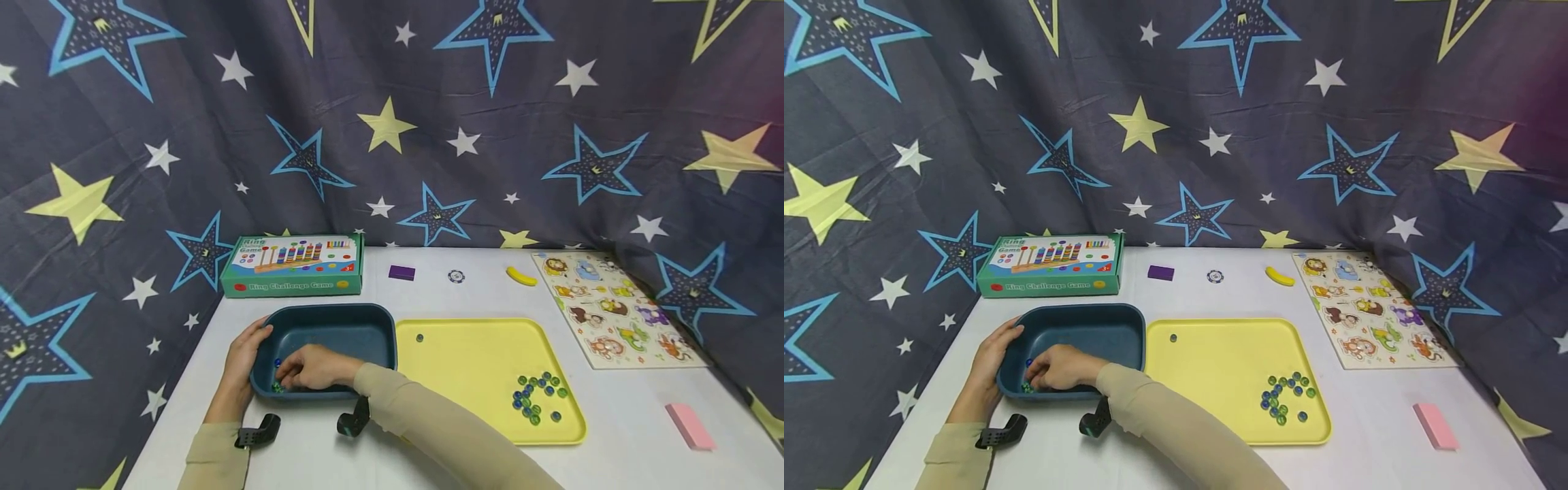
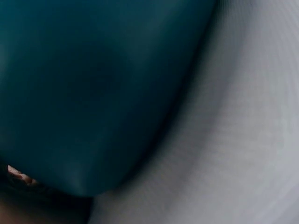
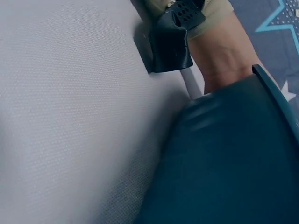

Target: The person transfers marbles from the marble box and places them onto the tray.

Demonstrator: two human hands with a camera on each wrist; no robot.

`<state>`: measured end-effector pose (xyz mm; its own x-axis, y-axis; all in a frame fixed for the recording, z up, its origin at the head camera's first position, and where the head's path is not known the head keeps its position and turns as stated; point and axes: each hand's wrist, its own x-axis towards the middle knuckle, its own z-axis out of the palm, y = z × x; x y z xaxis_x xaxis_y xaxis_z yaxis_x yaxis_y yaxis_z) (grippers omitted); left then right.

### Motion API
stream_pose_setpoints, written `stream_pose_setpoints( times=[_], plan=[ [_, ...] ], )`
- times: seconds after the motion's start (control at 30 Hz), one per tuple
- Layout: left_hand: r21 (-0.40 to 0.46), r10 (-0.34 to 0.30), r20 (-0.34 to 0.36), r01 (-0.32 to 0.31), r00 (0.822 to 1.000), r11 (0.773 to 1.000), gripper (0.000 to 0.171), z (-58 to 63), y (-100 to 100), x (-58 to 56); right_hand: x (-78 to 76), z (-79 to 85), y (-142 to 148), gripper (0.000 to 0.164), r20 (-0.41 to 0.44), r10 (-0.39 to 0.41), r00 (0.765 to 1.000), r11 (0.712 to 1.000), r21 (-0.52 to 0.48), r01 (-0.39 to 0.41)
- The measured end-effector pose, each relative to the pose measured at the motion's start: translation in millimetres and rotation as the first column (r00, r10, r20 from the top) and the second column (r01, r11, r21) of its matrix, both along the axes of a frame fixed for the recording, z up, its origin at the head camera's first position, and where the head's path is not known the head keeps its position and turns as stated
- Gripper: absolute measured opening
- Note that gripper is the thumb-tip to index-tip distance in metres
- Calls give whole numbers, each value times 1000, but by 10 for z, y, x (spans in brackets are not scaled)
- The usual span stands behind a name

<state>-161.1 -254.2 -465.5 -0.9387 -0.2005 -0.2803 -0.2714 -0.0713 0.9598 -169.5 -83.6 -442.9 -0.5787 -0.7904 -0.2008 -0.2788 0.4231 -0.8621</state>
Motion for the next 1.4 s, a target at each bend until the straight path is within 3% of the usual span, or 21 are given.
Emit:
stream_pose_setpoints(
  times=[0.13,0.4,0.77,1.0,1.13,1.27,1.4],
  plan=[
    [0,8,2,-8,1000,1000,50,12,4,4,28,-1,-17,21,-14,56,998,998,4,-56],
    [-6,14,-5,-14,1000,1000,51,16,12,6,45,-5,-12,14,-79,70,994,997,45,-67],
    [-13,17,-2,-17,1000,1000,52,0,2,1,57,17,43,11,-32,71,997,997,-18,-72],
    [3,20,6,-20,1000,1000,51,-5,1,1,54,48,108,8,40,46,998,995,-92,-42],
    [-10,18,17,-17,1000,1000,53,-15,-2,6,68,76,205,9,-41,9,999,994,-113,-14],
    [-29,21,23,-20,1000,999,53,-33,0,5,90,127,386,15,-155,-83,984,993,-97,69],
    [-37,21,11,-20,1000,999,55,-46,0,-3,96,183,630,18,-162,-183,970,978,-130,163]
  ],
)
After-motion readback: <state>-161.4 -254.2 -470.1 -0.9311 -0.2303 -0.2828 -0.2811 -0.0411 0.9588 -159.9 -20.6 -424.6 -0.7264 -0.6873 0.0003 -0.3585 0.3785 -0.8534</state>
